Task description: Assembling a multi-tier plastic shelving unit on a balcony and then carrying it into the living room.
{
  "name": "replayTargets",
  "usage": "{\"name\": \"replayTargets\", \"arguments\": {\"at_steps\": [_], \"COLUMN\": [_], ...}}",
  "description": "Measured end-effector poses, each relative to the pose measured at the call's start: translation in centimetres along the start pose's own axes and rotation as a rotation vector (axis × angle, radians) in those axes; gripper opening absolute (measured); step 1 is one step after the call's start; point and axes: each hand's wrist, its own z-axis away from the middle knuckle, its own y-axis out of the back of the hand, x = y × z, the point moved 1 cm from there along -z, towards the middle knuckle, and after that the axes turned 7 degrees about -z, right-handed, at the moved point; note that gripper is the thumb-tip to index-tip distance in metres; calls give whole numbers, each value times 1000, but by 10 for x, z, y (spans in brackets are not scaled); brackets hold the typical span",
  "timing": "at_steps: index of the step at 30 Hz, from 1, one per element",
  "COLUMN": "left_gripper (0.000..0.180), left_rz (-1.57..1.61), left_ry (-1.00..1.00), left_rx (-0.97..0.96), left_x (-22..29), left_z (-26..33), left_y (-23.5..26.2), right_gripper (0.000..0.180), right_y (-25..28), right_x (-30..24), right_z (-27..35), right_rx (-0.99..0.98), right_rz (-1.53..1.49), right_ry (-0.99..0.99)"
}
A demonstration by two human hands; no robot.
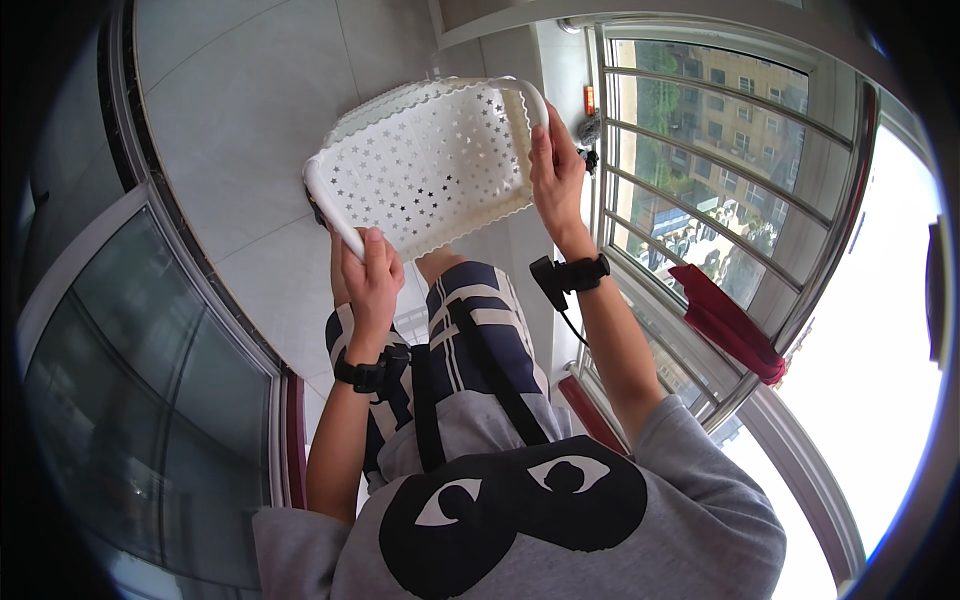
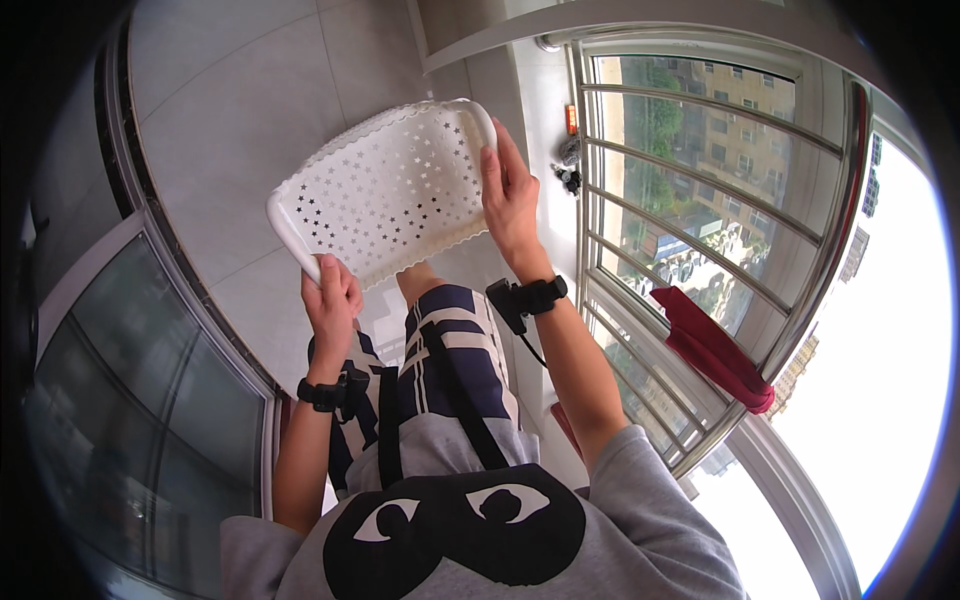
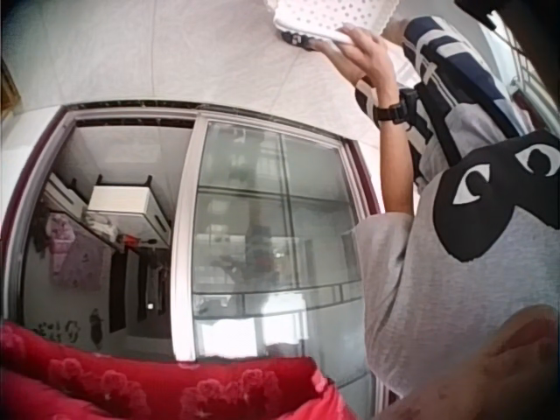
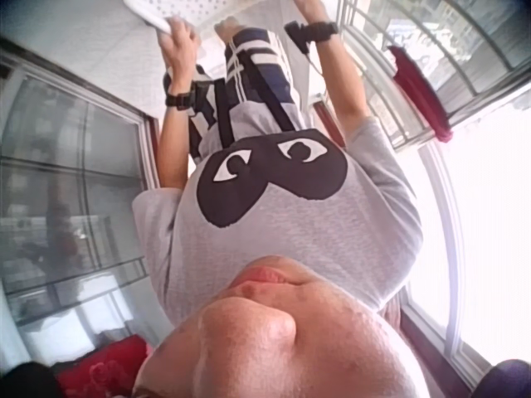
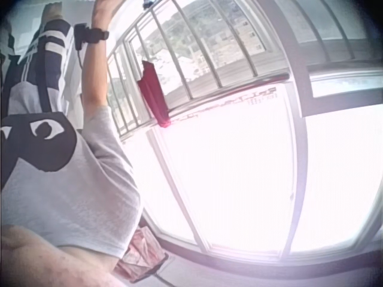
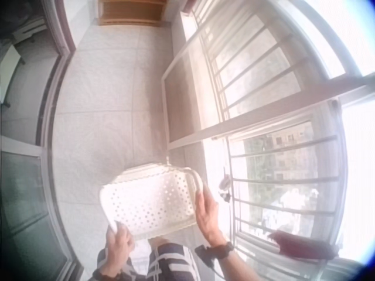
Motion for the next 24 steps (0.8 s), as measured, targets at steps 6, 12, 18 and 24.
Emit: {"name": "replayTargets", "arguments": {"at_steps": [6,12,18,24], "left_gripper": [26,42,47,53], "left_rz": [-7,-59,-173,-294], "left_ry": [7,102,120,172], "left_rx": [25,65,139,234], "left_x": [-2,15,23,28], "left_z": [0,1,-2,-3], "left_y": [10,10,15,12], "right_gripper": [48,44,43,44], "right_y": [-6,-5,-6,-1], "right_x": [4,5,-5,-2], "right_z": [0,-7,-10,-3], "right_rx": [-25,-91,-102,-124], "right_rz": [-95,-4,-47,-28], "right_ry": [-24,27,32,-18]}}
